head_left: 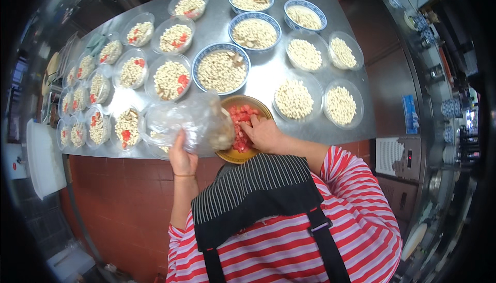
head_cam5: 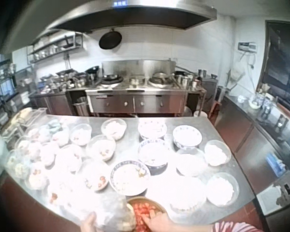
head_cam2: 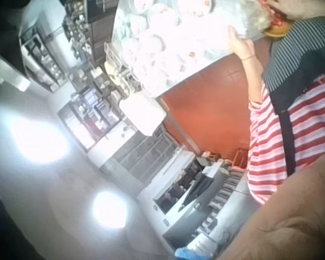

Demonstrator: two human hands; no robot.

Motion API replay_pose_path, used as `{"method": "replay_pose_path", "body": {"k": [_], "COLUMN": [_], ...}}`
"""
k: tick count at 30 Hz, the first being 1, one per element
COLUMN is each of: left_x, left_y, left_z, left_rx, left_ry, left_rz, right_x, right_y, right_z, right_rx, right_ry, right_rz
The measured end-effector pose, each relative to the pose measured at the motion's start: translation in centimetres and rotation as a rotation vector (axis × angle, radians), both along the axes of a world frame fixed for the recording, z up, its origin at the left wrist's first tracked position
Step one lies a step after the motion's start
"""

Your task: The person retrieves ingredients from a refrigerator and adds them to multiple bowls of noodles on a stainless steel table. They add sliced mushrooms, diced tomatoes, and black fungus to each bowl by hand.

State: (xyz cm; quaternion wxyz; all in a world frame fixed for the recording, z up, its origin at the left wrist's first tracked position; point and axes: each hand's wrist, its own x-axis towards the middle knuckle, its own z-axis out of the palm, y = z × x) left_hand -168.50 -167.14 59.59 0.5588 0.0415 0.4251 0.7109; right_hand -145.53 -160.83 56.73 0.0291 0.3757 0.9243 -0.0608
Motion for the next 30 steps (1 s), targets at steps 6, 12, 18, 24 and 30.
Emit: {"method": "replay_pose_path", "body": {"k": [6, 12, 18, 24, 30], "left_x": [2.5, 1.8, 2.0, 2.8, 4.4], "left_y": [-1.5, -1.9, -0.6, 0.8, 1.6], "left_z": [0.6, 0.3, -0.2, 0.9, 1.7], "left_rx": [0.002, 0.059, 0.029, -0.009, -0.107], "left_ry": [0.102, 0.141, 0.143, 0.136, 0.174], "left_rz": [0.011, 0.050, 0.023, 0.051, 0.050], "right_x": [-1.3, -1.2, 0.9, 9.3, 18.3], "right_y": [1.0, 3.0, 10.2, 24.5, 39.4], "right_z": [-0.5, 1.0, 4.8, 9.5, 7.1], "right_rx": [-0.080, -0.418, -1.517, -1.150, -0.598], "right_ry": [-0.057, 0.171, 0.640, 1.075, 0.890], "right_rz": [0.084, 0.032, -0.418, -0.596, -0.948]}}
